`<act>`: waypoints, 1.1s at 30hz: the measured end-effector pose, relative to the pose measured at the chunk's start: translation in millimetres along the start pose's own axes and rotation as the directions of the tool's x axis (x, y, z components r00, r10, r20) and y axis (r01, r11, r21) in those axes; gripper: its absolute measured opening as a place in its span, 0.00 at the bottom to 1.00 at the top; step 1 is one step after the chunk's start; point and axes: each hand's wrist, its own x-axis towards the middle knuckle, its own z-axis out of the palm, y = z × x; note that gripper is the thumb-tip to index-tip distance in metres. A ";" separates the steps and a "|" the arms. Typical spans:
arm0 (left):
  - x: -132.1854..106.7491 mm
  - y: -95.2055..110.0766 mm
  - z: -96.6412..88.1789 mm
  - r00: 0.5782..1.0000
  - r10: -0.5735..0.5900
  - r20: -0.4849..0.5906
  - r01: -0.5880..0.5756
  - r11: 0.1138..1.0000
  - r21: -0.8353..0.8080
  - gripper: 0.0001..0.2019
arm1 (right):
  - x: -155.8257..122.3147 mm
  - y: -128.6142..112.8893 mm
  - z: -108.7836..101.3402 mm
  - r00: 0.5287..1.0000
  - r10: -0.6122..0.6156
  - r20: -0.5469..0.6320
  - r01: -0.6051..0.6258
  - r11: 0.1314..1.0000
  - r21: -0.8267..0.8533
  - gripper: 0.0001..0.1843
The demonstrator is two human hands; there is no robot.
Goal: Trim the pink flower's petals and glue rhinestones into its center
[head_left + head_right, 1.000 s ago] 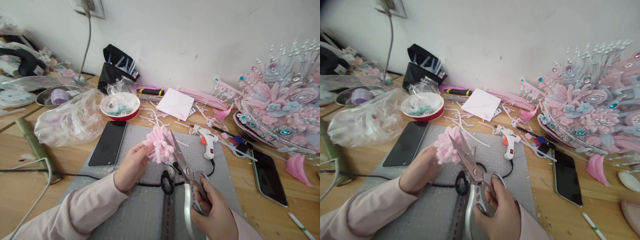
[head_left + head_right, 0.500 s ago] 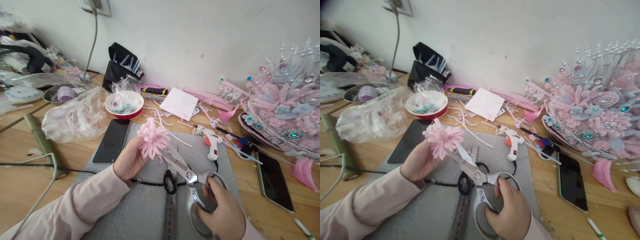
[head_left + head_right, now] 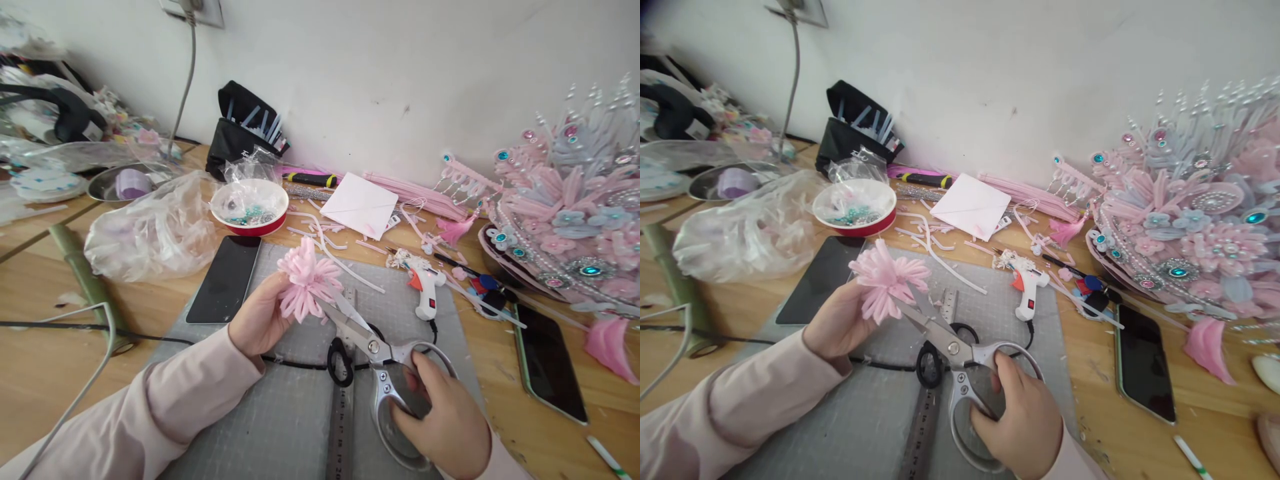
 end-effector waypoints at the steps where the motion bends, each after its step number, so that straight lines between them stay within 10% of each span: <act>1: 0.3 0.2 -0.2 1.000 0.002 0.011 -0.002 1.000 -0.003 0.12 | 0.0 0.2 -0.1 1.000 -0.006 -0.006 0.006 1.000 -0.007 0.12; 33: 4.6 10.6 -0.6 0.999 0.041 -0.017 -0.039 0.994 0.099 0.13 | 4.6 14.3 -2.3 0.970 -0.187 -0.157 0.148 0.962 -0.231 0.09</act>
